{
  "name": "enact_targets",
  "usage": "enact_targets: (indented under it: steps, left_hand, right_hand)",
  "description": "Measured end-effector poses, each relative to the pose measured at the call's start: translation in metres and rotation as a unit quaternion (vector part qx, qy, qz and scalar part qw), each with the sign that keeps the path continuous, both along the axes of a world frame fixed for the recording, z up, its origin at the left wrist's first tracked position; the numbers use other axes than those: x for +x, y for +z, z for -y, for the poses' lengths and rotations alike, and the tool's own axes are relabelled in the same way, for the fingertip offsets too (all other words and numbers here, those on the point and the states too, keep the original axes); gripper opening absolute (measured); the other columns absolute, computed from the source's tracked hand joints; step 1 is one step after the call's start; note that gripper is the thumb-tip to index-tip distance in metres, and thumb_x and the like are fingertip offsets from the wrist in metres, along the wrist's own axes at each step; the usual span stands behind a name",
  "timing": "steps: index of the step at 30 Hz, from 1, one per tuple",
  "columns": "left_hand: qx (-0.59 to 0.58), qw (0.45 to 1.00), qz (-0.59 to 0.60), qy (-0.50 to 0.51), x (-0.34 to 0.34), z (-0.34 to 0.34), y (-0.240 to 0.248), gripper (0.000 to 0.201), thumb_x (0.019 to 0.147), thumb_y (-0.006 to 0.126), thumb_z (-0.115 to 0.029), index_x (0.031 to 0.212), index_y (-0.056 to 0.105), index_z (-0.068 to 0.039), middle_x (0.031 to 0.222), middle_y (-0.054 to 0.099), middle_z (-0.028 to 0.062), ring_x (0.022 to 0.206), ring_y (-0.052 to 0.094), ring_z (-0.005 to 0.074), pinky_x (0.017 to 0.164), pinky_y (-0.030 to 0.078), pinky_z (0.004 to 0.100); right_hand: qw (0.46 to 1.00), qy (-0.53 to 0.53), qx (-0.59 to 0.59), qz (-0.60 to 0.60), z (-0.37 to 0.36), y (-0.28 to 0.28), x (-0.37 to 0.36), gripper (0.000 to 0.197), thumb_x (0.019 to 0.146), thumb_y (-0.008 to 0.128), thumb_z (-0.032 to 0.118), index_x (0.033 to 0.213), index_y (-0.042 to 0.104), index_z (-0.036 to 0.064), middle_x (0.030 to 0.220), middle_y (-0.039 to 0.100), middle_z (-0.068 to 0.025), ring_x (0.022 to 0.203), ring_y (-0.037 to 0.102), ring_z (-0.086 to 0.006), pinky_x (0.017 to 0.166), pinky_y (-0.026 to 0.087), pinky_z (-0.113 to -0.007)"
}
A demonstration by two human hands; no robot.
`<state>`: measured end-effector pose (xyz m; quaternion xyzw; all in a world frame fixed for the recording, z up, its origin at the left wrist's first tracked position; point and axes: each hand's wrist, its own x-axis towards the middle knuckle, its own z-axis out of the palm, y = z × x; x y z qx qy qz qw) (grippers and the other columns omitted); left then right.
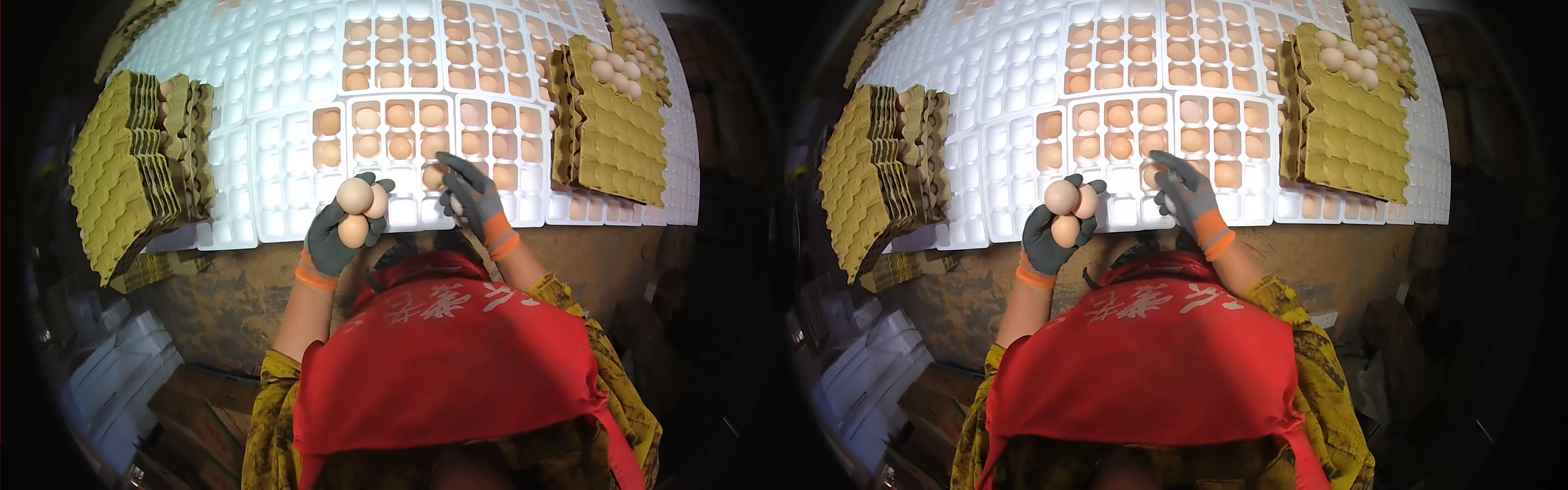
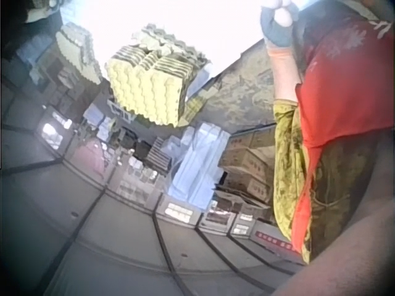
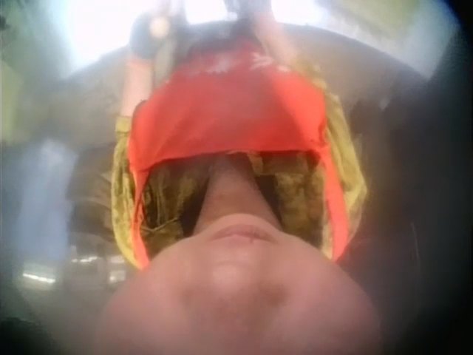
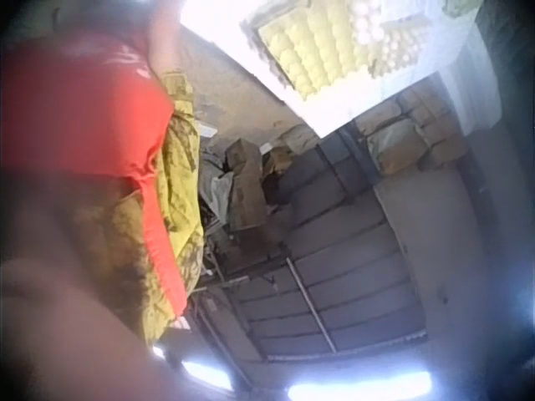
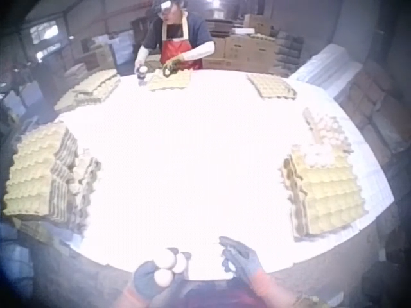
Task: The person picks up eggs by hand from a large white tray and places them into egg cartons. They handle several eggs at a time, filling the cartons before stacking them on the side of the table.
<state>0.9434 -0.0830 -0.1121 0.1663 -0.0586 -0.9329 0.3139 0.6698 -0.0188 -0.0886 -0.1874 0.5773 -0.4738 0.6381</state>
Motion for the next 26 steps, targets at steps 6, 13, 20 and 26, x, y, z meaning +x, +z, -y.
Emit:
enact_targets:
  steps: [6,13,20,26]
  left_hand:
    - [-0.007,0.998,0.044,0.034,0.013,-0.006,0.003,0.056,0.106,0.046,-0.028,0.153,0.035,0.001,0.151,0.042,0.0304,0.113,0.060,0.0305,0.092,0.053,0.0386]
    - [0.031,0.998,-0.060,0.001,0.002,-0.008,0.002,0.055,0.105,0.049,-0.025,0.151,0.037,0.002,0.152,0.043,0.0273,0.118,0.059,0.0308,0.095,0.053,0.0398]
    - [-0.128,0.987,0.080,-0.050,-0.015,-0.009,0.008,0.044,0.104,0.048,-0.011,0.145,0.045,0.005,0.143,0.054,0.0229,0.114,0.061,0.0265,0.100,0.050,0.0354]
    - [-0.475,0.786,0.378,-0.115,-0.038,-0.014,0.029,0.063,0.103,0.049,-0.038,0.153,0.037,-0.001,0.130,0.062,0.0144,0.092,0.065,0.0203,0.078,0.055,0.0311]
  right_hand:
    - [0.994,-0.060,-0.076,0.052,-0.053,0.003,-0.020,0.040,0.096,0.060,0.012,0.135,0.059,0.0042,0.133,0.061,-0.0121,0.123,0.059,-0.0234,0.099,0.052,-0.035]
    - [0.746,0.168,-0.262,-0.588,-0.061,-0.013,-0.009,0.048,0.084,0.066,0.002,0.132,0.064,0.0088,0.137,0.059,-0.0165,0.131,0.051,-0.0378,0.109,0.043,-0.047]
    - [0.838,0.089,-0.349,-0.410,-0.020,0.042,0.033,0.058,0.080,0.081,0.011,0.135,0.061,0.0056,0.132,0.064,-0.0138,0.123,0.058,-0.0356,0.103,0.049,-0.042]
    - [0.985,0.050,-0.158,-0.041,-0.018,0.042,0.030,0.056,0.091,0.074,0.021,0.140,0.053,0.0038,0.139,0.061,-0.0133,0.125,0.059,-0.0339,0.107,0.048,-0.046]
